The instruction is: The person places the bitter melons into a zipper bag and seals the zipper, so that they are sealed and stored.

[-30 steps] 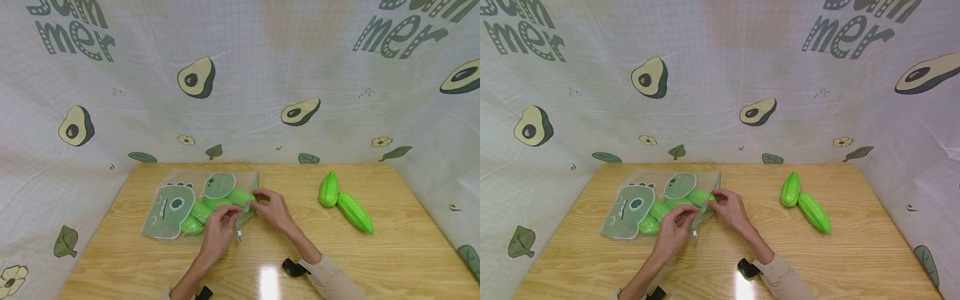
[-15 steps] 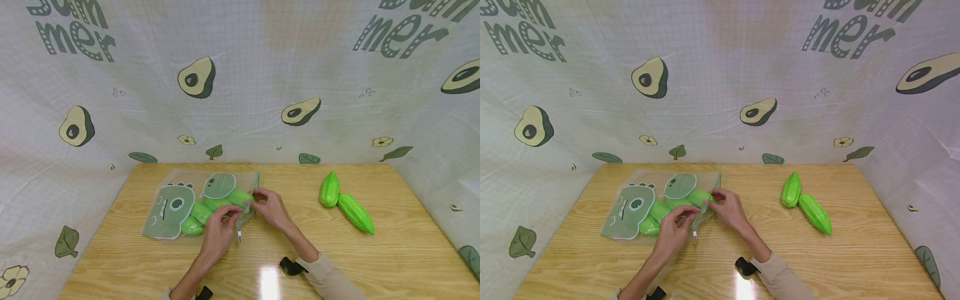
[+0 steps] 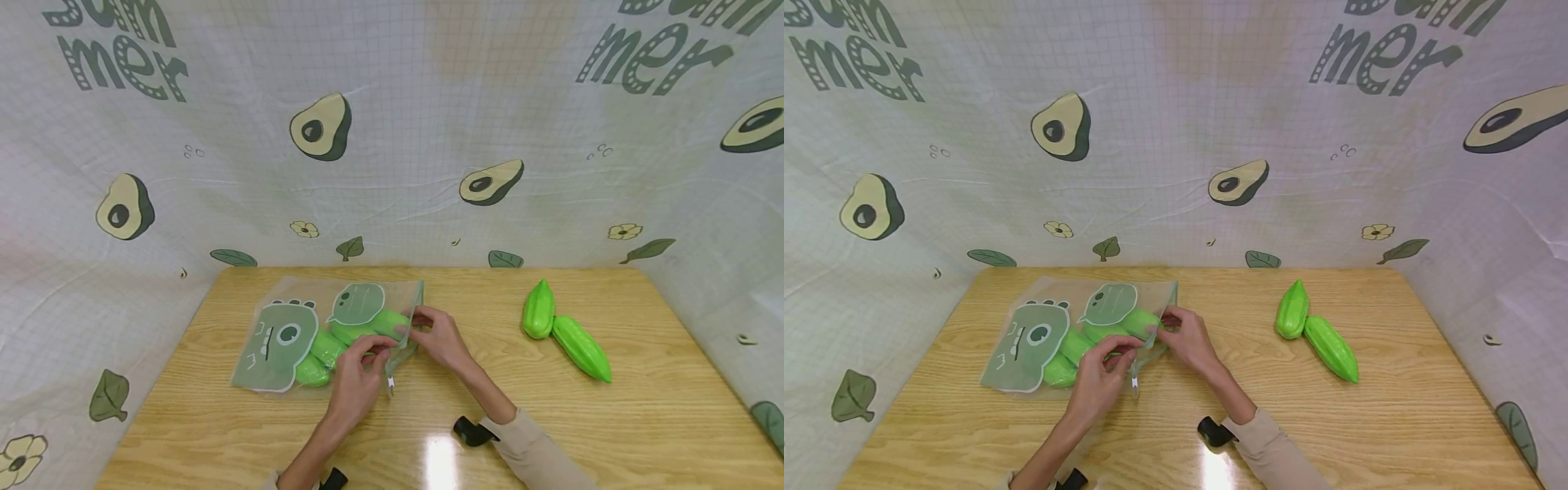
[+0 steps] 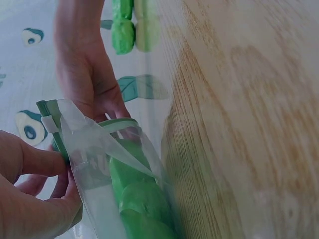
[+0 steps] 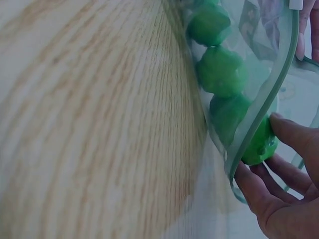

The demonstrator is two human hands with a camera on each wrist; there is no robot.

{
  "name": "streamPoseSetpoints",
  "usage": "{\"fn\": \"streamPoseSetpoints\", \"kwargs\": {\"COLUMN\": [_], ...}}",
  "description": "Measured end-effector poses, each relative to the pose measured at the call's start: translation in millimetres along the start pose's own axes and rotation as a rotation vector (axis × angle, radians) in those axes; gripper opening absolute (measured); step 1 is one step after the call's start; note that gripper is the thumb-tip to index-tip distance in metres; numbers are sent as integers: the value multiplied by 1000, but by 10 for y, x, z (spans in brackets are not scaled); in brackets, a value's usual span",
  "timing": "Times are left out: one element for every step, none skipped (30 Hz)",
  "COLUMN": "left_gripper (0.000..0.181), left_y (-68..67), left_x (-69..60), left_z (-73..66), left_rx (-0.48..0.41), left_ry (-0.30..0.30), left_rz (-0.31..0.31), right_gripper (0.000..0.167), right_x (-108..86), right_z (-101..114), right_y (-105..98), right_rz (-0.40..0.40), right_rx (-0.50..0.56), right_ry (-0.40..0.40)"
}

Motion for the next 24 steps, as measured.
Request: {"fn": "streamPoseSetpoints", "kwargs": {"left_gripper": [22,21,21,21,21,21,21,21,21,21,21,21,21,21,21,21,21,20,20,20,20,20,20,20], "left_y": [0,-1,-1,-1,-1,-1,-1,-2,-2,-2,-2,-2,-3,-3,-3,-3,-3,-2,-2,-2,-1,-1,-2,-2], "left_x": [0,0,0,0,0,0,1,0,0,0,1,1,2,2,3,3,4,4,4,4,5,5,6,6], "left_z": [1,1,2,2,3,2,3,2,1,0,0,-1,-2,-3,-3,-3,-3,-4,-3,-3,-2,-2,-1,-1], "left_rx": [3,4,6,7,7,7,7,7,8,8,8,8,8,9,8,9,9,9,9,9,10,10,10,10], "left_ry": [-1,-2,-3,-4,-4,-4,-4,-4,-3,-3,-3,-3,-3,-3,-3,-5,-6,-7,-8,-8,-9,-9,-9,-10], "left_rz": [-1,-1,-1,0,0,1,2,3,4,4,5,6,6,6,8,9,10,12,13,14,16,16,16,16], "right_gripper": [23,24,24,25,26,26,27,27,27,28,28,29,29,29,30,30,30,31,31,31,32,32,32,31], "right_x": [5,10,13,15,17,19,21,23,24,27,29,30,33,34,36,37,37,38,39,39,39,39,39,40], "right_z": [-4,-8,-12,-18,-23,-27,-26,-29,-30,-29,-29,-27,-29,-32,-35,-38,-41,-41,-40,-38,-38,-35,-32,-30], "right_y": [5,9,12,15,17,18,20,21,23,26,30,34,39,43,47,49,51,53,54,55,56,55,56,56], "right_rz": [5,11,14,17,21,23,25,27,31,37,44,52,60,68,76,80,82,84,86,88,92,94,95,96], "right_rx": [5,10,12,12,13,16,21,23,28,34,39,43,47,48,49,50,54,59,63,66,71,76,78,78], "right_ry": [3,7,10,13,18,22,26,30,32,32,33,32,31,30,30,29,31,31,29,27,28,28,30,30]}}
Point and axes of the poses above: each hand's wrist, its own x-axis towards the middle knuckle, its own y-axis out of the palm, z = x × y, the point moved 4 cm from there along x, towards the middle knuckle, and after that the axes turned 6 degrees about -y, right-handed, at the moved point
